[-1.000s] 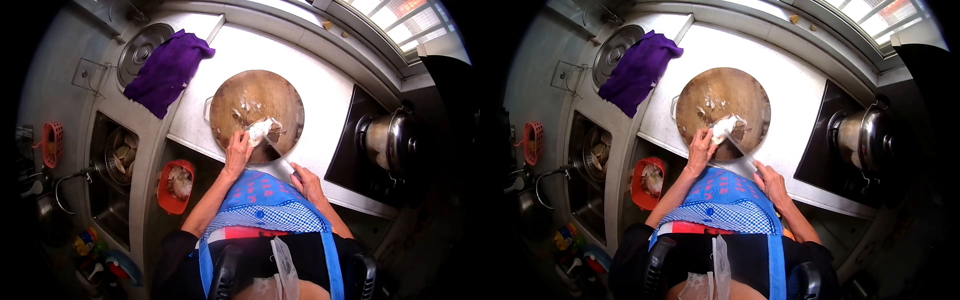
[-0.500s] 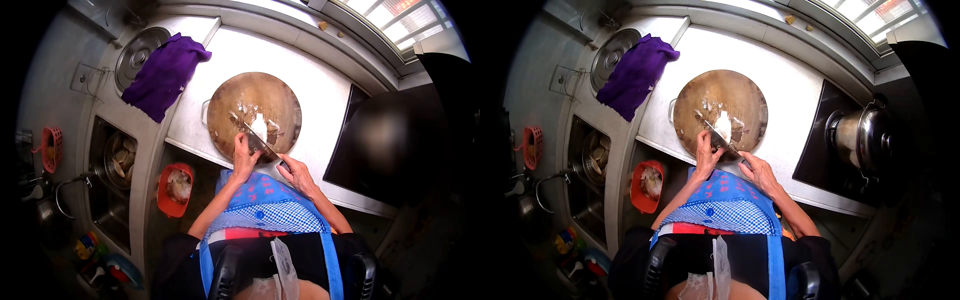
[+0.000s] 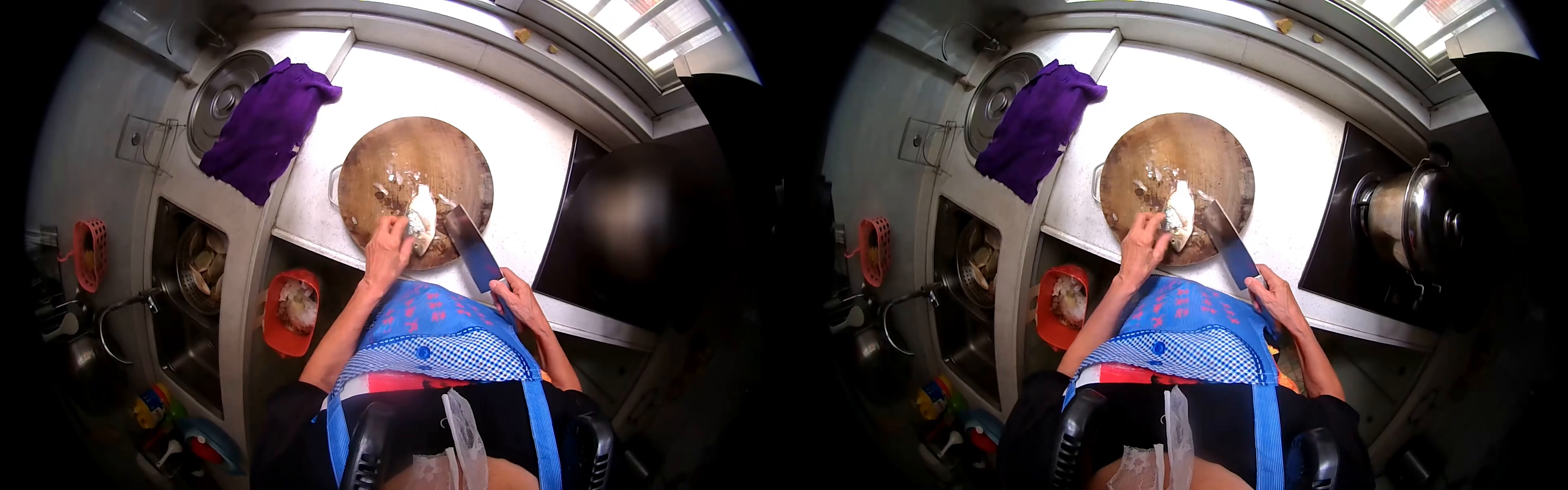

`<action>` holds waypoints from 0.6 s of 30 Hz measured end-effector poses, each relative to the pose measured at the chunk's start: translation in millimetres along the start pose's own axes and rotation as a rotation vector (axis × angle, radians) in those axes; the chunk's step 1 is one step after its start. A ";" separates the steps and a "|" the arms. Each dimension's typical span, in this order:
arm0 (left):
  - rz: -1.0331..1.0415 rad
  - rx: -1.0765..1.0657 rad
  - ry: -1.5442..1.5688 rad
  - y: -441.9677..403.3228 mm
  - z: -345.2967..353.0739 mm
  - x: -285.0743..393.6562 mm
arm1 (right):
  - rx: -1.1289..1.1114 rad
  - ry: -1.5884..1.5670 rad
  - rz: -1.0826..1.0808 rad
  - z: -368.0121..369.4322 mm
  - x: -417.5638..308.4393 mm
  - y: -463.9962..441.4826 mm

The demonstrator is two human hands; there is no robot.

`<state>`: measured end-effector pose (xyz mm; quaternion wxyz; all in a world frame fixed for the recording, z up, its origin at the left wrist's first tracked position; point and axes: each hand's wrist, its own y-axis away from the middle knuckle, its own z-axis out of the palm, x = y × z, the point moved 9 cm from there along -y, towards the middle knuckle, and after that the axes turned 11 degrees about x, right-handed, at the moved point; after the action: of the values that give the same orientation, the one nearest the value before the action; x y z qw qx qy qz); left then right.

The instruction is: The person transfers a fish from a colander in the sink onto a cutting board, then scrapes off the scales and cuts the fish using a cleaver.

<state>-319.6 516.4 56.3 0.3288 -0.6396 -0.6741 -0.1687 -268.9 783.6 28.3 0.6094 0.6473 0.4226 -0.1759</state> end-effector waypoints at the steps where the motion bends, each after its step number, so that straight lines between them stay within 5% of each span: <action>1: 0.001 -0.003 -0.001 0.9 3.8 1.7 | -0.057 -0.063 0.042 5.5 2.4 2.3; 4: 0.088 -0.017 -0.033 7.0 19.0 3.3 | -0.142 -0.046 0.014 28.2 -2.4 -9.8; 7: -0.295 0.047 0.357 9.6 26.2 -38.3 | -0.125 0.118 -0.108 38.5 -34.3 -24.5; 12: -0.273 -0.008 0.132 -9.3 3.1 -32.7 | -0.089 0.259 -0.241 31.2 -54.8 -46.3; 14: 0.130 0.153 -0.078 -27.6 -14.1 1.2 | -0.085 0.244 -0.206 23.4 -52.3 -48.2; 16: 0.135 0.049 -0.072 -42.6 -3.9 -7.0 | -0.104 0.170 -0.111 17.4 -46.8 -46.1; 18: 0.450 -0.183 -0.179 -49.5 18.4 9.2 | -0.105 0.150 -0.090 13.7 -42.7 -41.9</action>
<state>-371.6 529.0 58.6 0.2379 -0.8128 -0.5232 -0.0947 -321.7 752.3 30.6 0.6008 0.6061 0.5044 -0.1317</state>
